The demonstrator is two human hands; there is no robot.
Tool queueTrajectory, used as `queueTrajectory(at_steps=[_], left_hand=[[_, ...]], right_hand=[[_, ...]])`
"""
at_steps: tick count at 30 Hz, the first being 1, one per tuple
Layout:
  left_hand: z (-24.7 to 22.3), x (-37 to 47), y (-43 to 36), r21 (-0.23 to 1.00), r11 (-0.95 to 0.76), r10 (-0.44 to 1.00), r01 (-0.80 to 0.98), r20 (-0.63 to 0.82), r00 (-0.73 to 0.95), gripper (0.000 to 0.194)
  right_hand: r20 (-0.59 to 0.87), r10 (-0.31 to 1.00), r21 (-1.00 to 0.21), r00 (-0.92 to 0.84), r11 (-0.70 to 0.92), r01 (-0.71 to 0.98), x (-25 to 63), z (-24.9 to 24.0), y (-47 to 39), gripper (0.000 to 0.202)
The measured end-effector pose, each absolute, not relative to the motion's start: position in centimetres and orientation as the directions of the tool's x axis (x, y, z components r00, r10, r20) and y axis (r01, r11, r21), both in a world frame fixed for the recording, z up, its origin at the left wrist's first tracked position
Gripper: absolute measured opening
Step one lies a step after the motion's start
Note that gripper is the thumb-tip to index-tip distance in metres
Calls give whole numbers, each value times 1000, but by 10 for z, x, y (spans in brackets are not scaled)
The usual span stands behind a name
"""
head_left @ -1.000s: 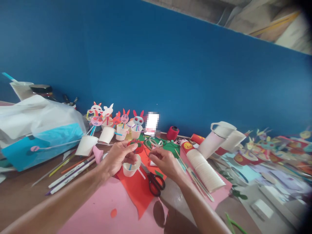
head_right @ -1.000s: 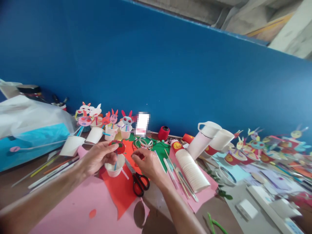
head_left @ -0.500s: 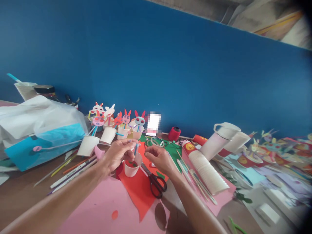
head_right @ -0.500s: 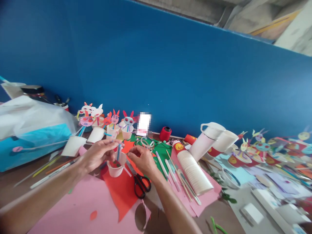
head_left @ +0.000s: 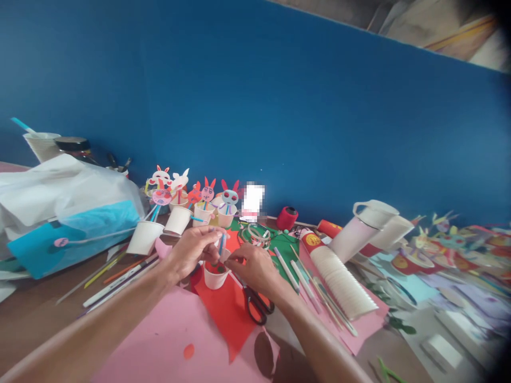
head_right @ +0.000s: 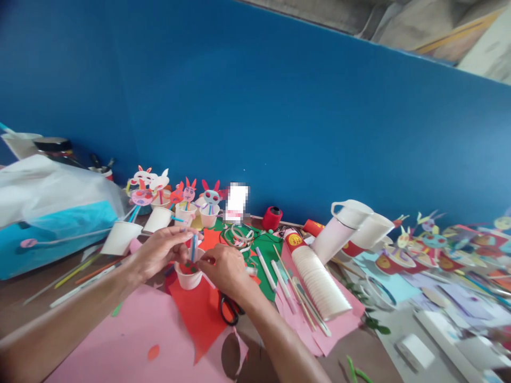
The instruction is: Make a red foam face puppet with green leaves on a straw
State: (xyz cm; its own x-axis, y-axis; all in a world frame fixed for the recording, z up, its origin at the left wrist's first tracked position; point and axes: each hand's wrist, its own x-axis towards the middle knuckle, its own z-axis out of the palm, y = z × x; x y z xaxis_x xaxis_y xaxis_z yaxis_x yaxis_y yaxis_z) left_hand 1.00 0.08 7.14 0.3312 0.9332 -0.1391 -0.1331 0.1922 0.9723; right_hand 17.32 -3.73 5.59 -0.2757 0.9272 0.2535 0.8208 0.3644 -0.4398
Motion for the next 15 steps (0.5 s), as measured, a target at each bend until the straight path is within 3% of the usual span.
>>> queueTrajectory(at_steps=[7,15], left_hand=[[69,8,3,978,181,938,-103,-140,318,26],[72,7,1,981,172,929,-88,-132,345,26]], right_hand=[[197,929,-161,-313,346,924,157,62,-35,16],[149,946,-105,-287,304,947,150,62,-34,14]])
